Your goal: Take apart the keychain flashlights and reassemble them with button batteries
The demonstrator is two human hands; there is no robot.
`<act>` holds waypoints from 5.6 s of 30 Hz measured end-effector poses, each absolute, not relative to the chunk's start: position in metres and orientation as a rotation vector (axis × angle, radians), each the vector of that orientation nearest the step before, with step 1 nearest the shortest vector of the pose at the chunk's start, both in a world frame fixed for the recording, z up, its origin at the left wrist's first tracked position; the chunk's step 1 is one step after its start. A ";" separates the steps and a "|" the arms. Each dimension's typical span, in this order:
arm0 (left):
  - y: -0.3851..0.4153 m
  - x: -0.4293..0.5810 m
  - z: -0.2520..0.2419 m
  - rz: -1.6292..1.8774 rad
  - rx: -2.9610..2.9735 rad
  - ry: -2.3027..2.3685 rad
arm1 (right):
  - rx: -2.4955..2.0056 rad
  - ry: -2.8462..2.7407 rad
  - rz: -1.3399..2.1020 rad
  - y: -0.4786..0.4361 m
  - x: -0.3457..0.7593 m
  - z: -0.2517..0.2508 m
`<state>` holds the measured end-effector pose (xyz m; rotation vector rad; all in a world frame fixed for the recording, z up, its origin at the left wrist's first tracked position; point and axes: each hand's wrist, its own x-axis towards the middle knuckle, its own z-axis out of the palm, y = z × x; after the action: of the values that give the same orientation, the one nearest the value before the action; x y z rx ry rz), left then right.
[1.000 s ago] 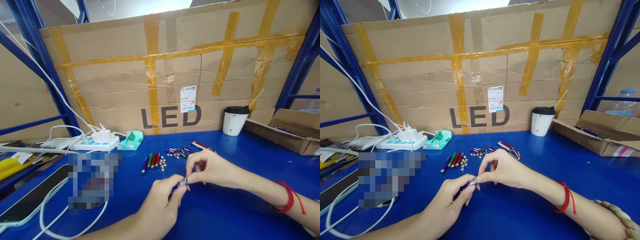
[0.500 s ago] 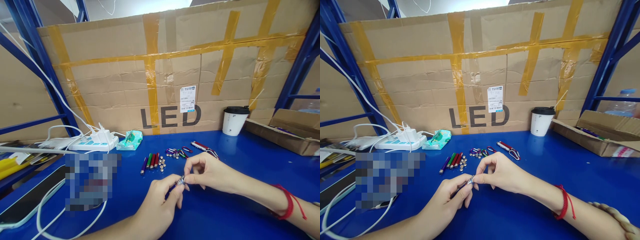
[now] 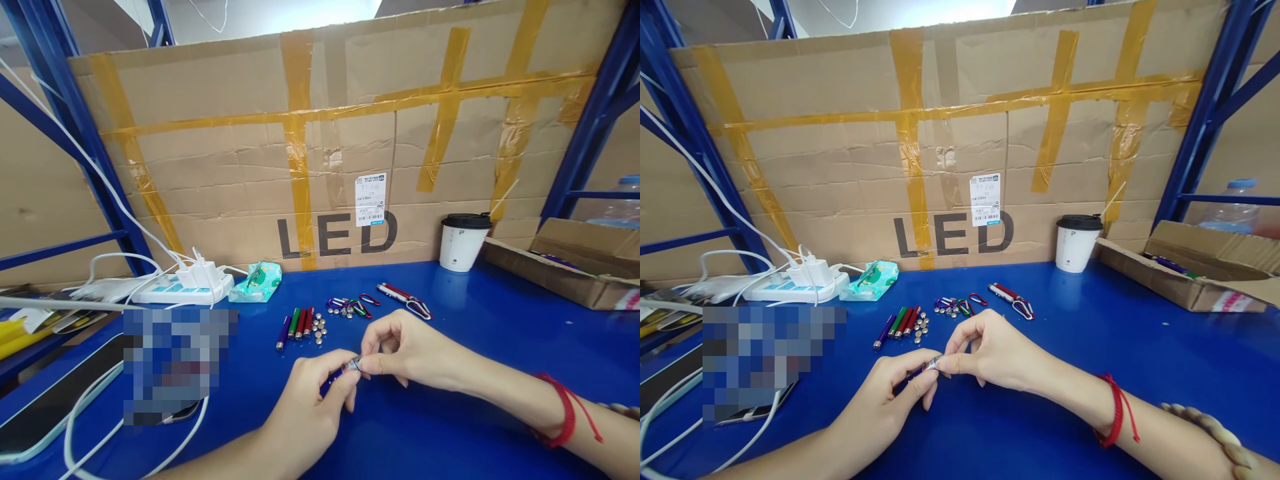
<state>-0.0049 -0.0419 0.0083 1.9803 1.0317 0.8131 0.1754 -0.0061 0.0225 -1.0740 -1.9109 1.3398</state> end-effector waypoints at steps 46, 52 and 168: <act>-0.045 -0.004 0.009 0.825 1.989 0.963 | -0.638 -2.073 0.973 -0.003 0.180 0.025; -0.049 -0.005 0.010 0.779 2.016 0.906 | -0.707 -1.916 1.380 0.001 0.177 0.013; -0.034 -0.001 0.008 1.055 1.509 1.164 | -1.014 -2.409 0.785 0.021 0.197 0.020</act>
<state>-0.0014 -0.0341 0.0082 1.5093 1.1644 1.0554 0.1966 0.0205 0.0203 -1.0135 -2.4091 0.7849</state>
